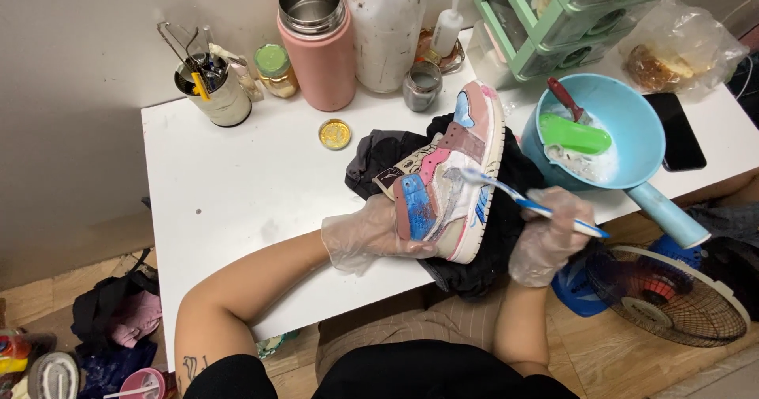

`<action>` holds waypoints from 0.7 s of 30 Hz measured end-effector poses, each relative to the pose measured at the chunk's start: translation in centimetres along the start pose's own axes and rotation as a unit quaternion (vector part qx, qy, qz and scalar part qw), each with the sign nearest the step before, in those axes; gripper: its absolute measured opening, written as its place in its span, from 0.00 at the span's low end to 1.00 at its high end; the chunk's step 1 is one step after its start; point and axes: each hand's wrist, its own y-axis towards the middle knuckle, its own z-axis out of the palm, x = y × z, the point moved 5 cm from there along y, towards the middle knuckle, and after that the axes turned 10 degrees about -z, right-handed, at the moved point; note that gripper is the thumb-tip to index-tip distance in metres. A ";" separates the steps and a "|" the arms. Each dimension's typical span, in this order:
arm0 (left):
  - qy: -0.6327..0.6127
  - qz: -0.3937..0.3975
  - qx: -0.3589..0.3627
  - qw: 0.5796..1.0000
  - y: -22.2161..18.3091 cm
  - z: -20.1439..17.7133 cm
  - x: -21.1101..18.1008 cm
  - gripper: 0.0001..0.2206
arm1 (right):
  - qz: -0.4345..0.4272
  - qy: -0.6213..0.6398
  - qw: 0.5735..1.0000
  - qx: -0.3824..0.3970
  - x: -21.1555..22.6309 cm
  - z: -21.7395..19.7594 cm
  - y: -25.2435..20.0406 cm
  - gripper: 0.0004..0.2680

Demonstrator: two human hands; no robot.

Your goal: Cleaning a pink and white sneaker using a toothbrush and cleaning solution on a workbench.

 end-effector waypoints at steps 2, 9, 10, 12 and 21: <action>0.026 0.020 -0.005 0.999 -0.2 0.7 0.2 0.23 | 0.106 0.060 0.991 -0.054 -1.4 -0.4 -0.5 0.17; 0.225 0.163 -0.045 0.960 -1.8 2.7 0.6 0.24 | 0.061 0.094 0.993 -0.048 -2.7 -1.1 -0.9 0.19; 0.261 0.191 -0.051 0.945 -2.0 3.1 0.6 0.25 | 0.055 0.111 0.992 -0.029 -3.0 -0.5 -1.2 0.20; 0.298 0.218 -0.058 0.928 -2.5 3.6 1.0 0.25 | 0.062 0.121 0.990 -0.037 -2.9 -1.8 -1.5 0.19; 0.504 0.373 -0.099 0.773 -4.9 7.2 2.5 0.27 | -0.033 0.128 0.991 -0.013 -2.2 -1.8 -1.6 0.15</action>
